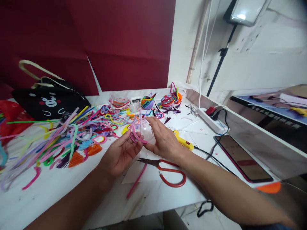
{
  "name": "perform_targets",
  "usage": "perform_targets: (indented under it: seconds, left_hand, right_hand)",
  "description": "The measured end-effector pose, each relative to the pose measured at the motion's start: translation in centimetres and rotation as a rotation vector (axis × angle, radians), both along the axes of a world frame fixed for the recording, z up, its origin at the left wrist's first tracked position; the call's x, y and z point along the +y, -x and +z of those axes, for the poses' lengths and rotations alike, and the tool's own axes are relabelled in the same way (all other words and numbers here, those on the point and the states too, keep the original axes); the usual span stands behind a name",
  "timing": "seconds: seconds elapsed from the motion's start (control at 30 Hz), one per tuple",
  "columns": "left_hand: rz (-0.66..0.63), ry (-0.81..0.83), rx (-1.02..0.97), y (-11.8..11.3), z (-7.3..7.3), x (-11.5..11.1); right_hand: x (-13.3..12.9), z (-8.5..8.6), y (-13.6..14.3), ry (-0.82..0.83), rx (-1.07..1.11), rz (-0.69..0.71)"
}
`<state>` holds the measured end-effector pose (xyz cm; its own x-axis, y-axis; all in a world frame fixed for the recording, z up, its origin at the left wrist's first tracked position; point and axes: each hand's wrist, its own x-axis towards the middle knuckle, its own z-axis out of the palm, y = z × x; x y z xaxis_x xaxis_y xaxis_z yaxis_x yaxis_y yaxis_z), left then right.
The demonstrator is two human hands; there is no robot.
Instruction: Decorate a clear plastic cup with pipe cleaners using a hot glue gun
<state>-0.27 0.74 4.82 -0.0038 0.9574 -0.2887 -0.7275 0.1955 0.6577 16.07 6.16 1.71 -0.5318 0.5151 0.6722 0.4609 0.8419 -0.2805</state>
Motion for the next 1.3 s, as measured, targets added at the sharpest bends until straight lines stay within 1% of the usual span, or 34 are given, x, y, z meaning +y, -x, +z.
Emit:
perform_targets:
  seconds: [0.1, 0.2, 0.27, 0.37, 0.43, 0.47, 0.53, 0.6, 0.67, 0.77, 0.83, 0.93, 1.0, 1.13, 1.2, 1.3]
  left_hand:
    - [-0.031, -0.024, 0.051, 0.2, 0.2, 0.0]
    - [-0.075, -0.066, 0.100, 0.7, 0.0, 0.2]
    - [-0.067, -0.100, 0.166, 1.1, -0.5, 0.4]
    - [0.002, -0.222, 0.293, 1.5, -1.2, 0.7]
    - [0.016, -0.309, 0.375, 1.6, -1.5, 0.7]
    - [0.001, -0.344, 0.413, 1.5, -1.6, 0.6]
    - [-0.056, -0.403, 0.470, 1.4, -1.6, 0.3]
    - [-0.122, -0.443, 0.489, 1.2, -1.5, 0.0]
    - [-0.164, -0.445, 0.496, 1.0, -1.4, -0.3]
    - [-0.193, -0.425, 0.518, 0.9, -1.5, -0.4]
    - [-0.201, -0.427, 0.524, 0.9, -1.6, -0.3]
    - [-0.175, -0.435, 0.527, 0.9, -1.7, -0.2]
    - [-0.153, -0.445, 0.525, 0.8, -1.7, -0.2]
    - [-0.121, -0.490, 0.511, 0.5, -1.5, -0.2]
    - [-0.103, -0.518, 0.507, 0.5, -1.5, -0.2]
    - [-0.063, -0.541, 0.498, 0.5, -1.8, -0.1]
  right_hand:
    - [0.2, -0.1, 0.0, 0.042, 0.047, 0.024]
    - [0.5, 0.1, -0.1, 0.114, 0.137, 0.042]
    - [0.7, 0.5, -0.2, 0.211, 0.193, 0.042]
    - [0.8, 1.3, -0.5, 0.435, 0.231, 0.080]
    - [0.7, 1.7, -0.7, 0.597, 0.246, 0.160]
    - [0.6, 1.9, -0.8, 0.672, 0.258, 0.213]
    - [0.4, 2.1, -0.9, 0.812, 0.284, 0.335]
    - [0.3, 2.3, -0.9, 0.911, 0.298, 0.444]
    - [0.4, 2.4, -1.0, 0.947, 0.289, 0.513]
    - [0.6, 2.4, -1.0, 0.994, 0.291, 0.567]
    - [0.8, 2.2, -1.0, 1.070, 0.354, 0.599]
    - [1.1, 2.0, -1.1, 1.154, 0.446, 0.626]
    - [1.4, 2.0, -1.2, 1.147, 0.438, 0.610]
    - [1.8, 2.0, -1.5, 1.078, 0.389, 0.531]
    - [2.0, 2.0, -1.6, 1.078, 0.402, 0.508]
    - [2.4, 1.8, -1.6, 1.071, 0.447, 0.509]
